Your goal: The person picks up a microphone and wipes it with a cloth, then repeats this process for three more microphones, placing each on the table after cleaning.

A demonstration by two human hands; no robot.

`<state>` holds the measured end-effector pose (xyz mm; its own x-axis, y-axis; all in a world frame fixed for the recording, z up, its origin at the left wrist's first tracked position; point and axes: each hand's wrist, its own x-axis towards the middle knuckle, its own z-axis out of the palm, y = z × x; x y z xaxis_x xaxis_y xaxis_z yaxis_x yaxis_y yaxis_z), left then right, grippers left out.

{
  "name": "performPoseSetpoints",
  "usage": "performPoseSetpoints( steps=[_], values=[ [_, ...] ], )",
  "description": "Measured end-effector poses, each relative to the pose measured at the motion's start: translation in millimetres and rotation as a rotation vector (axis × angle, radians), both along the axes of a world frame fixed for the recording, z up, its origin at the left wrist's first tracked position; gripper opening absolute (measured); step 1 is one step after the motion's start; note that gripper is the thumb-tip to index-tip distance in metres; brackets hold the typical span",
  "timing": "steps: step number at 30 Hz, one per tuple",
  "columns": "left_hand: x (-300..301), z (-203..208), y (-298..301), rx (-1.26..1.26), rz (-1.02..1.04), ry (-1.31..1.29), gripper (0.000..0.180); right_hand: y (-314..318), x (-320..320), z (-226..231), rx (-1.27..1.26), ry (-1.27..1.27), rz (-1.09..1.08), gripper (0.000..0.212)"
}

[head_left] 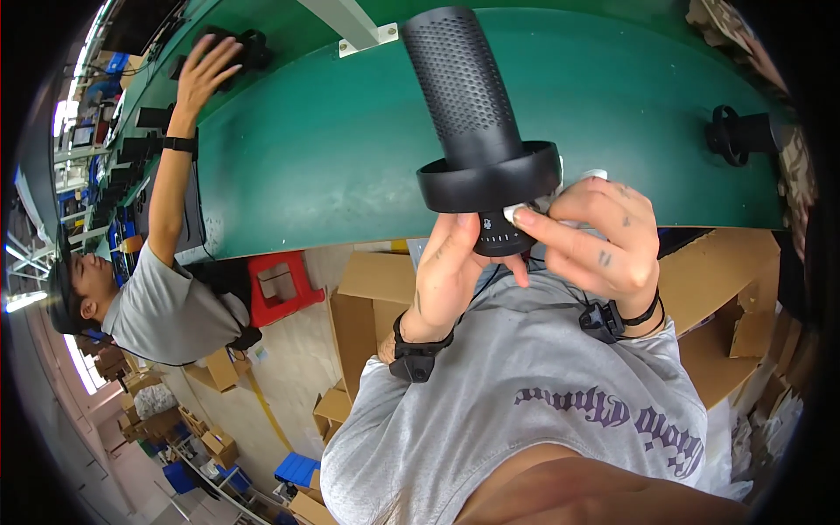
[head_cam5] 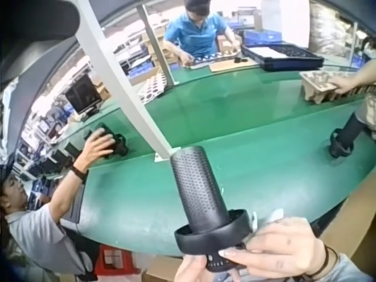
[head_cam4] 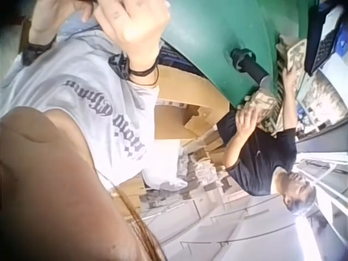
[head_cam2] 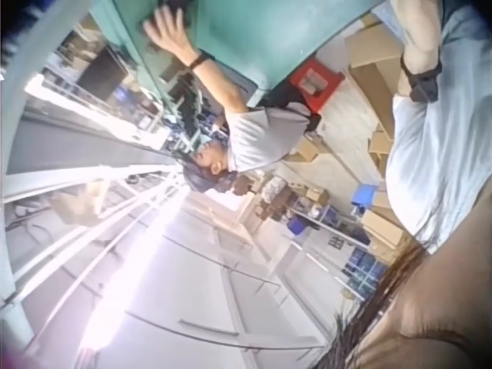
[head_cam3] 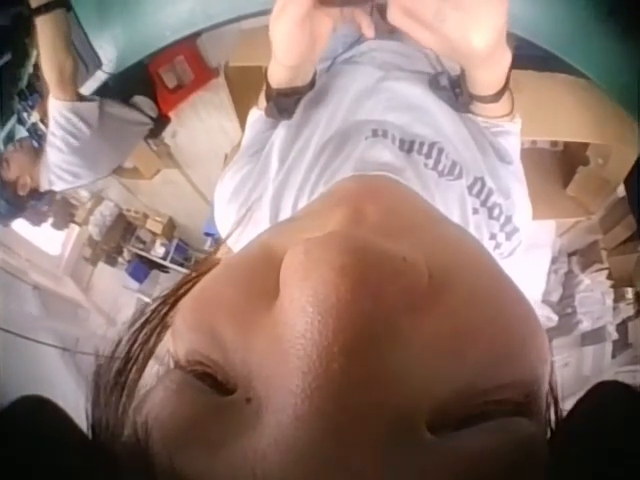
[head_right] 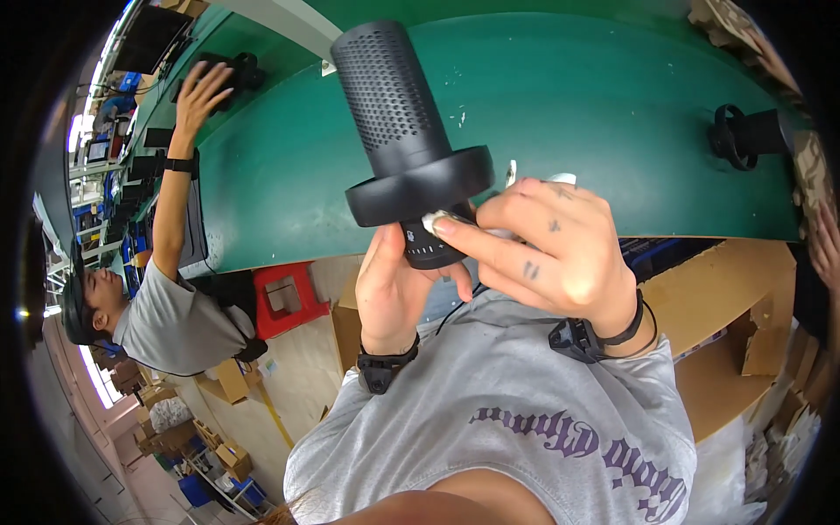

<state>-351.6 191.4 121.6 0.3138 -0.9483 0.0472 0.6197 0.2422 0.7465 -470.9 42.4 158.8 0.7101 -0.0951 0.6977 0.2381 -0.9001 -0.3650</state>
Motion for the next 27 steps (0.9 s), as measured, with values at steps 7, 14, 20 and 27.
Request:
performPoseSetpoints(
  steps=[7,14,20,27],
  values=[
    [-12,2,-8,0.055,-0.074,0.072,0.049,-4,-4,-1,0.045,-0.066,-0.049,0.047],
    [8,-4,-40,0.029,-0.033,0.073,0.052,-41,19,-5,0.103,-0.099,0.087,0.045],
    [29,-9,-84,0.098,-0.004,0.076,0.054,-82,52,-26,0.176,-0.169,-0.026,0.046],
    [45,-17,-113,0.025,0.006,0.227,0.053,-117,68,-25,0.197,-0.122,0.095,0.041]
  ],
)
